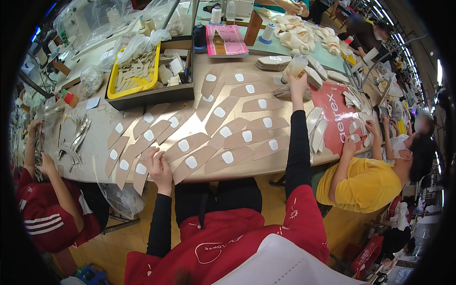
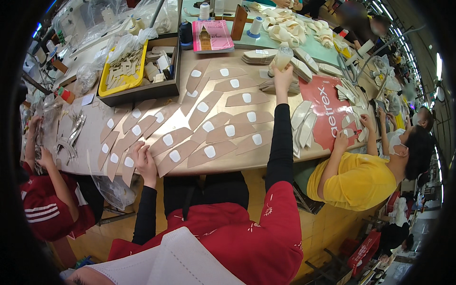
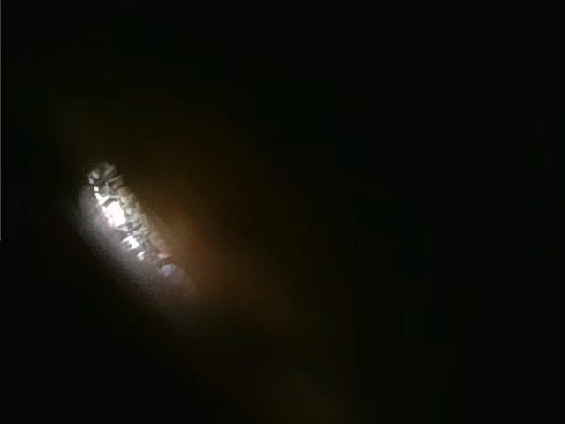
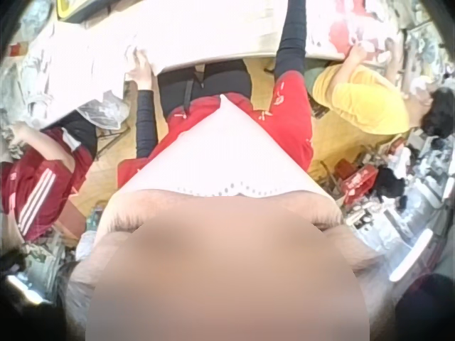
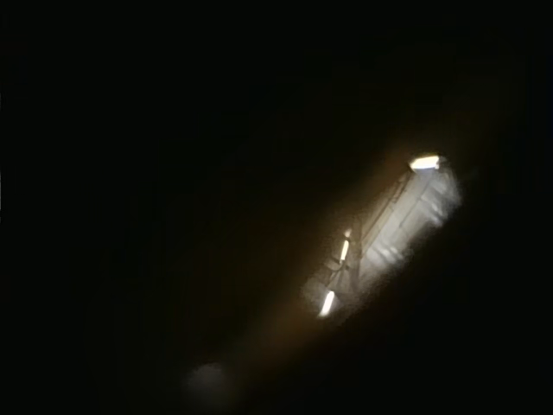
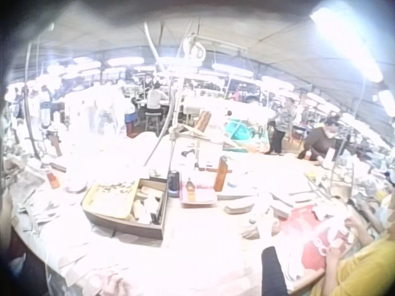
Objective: The person applies glue from a squeeze bottle onto small white patches on brown cardboard pieces laid out on a table. They then press the glued areas with their fingers and arrange the pieces into neat rows.
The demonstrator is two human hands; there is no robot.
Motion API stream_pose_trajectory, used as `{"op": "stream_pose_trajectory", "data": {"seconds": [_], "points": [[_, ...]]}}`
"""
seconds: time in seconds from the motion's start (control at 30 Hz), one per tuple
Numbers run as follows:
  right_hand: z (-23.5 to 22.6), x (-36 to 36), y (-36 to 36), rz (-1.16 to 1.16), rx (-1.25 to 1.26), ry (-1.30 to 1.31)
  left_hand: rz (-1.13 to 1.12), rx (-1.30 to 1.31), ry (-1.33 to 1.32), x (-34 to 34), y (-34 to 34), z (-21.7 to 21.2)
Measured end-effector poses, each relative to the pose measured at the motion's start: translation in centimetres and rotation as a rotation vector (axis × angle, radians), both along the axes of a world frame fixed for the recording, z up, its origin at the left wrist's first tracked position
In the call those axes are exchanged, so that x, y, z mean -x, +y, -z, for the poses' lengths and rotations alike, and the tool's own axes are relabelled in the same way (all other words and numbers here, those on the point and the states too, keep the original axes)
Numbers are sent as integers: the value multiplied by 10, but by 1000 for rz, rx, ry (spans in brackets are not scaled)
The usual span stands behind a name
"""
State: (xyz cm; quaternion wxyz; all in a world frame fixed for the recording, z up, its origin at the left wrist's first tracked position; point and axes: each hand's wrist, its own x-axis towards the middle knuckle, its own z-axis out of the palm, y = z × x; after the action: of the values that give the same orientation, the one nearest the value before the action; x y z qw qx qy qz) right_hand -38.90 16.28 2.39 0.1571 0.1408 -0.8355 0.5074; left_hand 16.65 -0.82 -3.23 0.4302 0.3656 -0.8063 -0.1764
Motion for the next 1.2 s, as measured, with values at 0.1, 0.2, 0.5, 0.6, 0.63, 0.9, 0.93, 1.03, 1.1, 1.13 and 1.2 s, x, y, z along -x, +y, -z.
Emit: {"op": "stream_pose_trajectory", "data": {"seconds": [0.1, 0.2, 0.5, 0.6, 0.63, 0.9, 0.93, 1.03, 1.1, 1.13, 1.2], "points": [[-5, -4, 4, -22, 2, 12, 5, 3, 6, 0, 1, -2], [-16, -13, 6, -14, 46, 24, 6, 11, 7, 0, 1, -2], [-48, -141, 7, -330, 294, 109, -27, -36, 55, 1, 0, -1], [-37, -203, -1, -573, -15, 207, -10, 7, -31, 1, 0, -3], [-31, -220, -5, -658, -143, 280, 8, 20, -51, 1, 0, -5], [10, -301, -62, -1055, -564, 329, 89, -34, -229, 8, -1, -19], [13, -307, -68, -1070, -589, 360, 95, -28, -257, 8, -1, -20], [20, -316, -81, -1092, -661, 441, 141, -20, -329, 8, -3, -22], [22, -318, -87, -1116, -646, 486, 157, -10, -340, 8, -3, -23], [22, -318, -88, -1118, -690, 499, 161, -11, -336, 9, -4, -23], [23, -318, -89, -1116, -722, 571, 173, -39, -324, 9, -7, -23]]}}
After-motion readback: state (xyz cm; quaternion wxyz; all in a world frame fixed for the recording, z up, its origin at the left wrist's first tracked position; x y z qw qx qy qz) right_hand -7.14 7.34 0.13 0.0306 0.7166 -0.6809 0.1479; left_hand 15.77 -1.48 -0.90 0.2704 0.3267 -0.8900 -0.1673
